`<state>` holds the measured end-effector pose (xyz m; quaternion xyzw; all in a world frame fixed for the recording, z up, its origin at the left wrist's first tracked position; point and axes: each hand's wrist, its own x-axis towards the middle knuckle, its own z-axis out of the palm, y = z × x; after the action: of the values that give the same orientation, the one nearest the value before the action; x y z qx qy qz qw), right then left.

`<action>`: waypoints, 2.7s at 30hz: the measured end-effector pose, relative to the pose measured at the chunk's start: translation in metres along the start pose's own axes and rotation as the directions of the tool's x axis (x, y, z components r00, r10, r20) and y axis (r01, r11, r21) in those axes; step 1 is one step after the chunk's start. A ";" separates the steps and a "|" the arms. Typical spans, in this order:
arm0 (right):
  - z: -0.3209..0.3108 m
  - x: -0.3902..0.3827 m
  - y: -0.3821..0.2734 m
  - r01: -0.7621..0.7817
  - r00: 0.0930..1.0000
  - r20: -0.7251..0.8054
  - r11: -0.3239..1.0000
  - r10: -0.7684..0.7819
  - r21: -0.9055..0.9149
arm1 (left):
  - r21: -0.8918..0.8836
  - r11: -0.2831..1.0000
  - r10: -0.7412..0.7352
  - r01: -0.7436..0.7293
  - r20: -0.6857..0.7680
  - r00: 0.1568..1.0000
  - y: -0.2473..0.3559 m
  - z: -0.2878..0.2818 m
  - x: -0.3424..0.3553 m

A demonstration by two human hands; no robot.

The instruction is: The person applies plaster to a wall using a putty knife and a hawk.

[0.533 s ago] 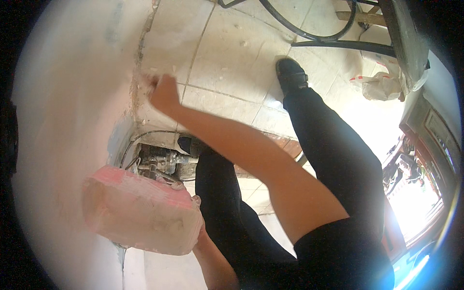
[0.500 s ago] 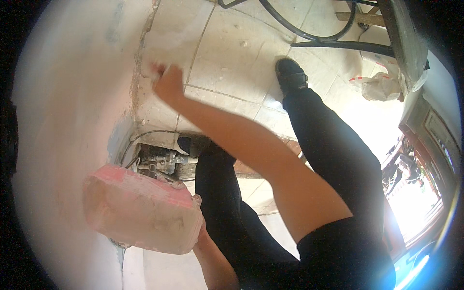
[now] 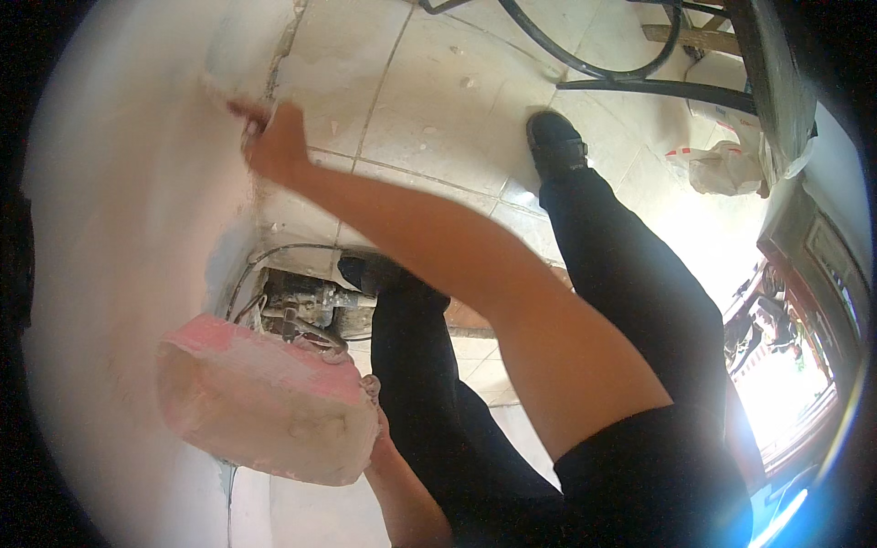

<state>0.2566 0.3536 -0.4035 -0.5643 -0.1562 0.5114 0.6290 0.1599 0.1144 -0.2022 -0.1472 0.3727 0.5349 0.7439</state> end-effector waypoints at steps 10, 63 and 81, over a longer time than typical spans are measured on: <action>-0.030 -0.051 -0.001 0.008 0.999 0.047 0.982 -0.017 0.187 | -0.020 0.999 -0.027 0.027 -0.021 0.999 -0.017 -0.005 -0.003; 0.035 0.040 -0.062 0.201 0.949 -0.273 0.970 -0.159 0.133 | -0.020 0.999 -0.033 0.033 0.003 0.999 -0.001 -0.012 -0.005; -0.051 0.150 -0.053 0.253 0.926 -0.296 0.967 -0.235 0.022 | -0.036 0.995 -0.093 0.093 0.011 0.996 -0.016 -0.013 0.008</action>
<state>0.3846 0.4565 -0.4307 -0.5905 -0.1157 0.3451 0.7203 0.1702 0.1056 -0.2195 -0.1753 0.3522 0.5071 0.7669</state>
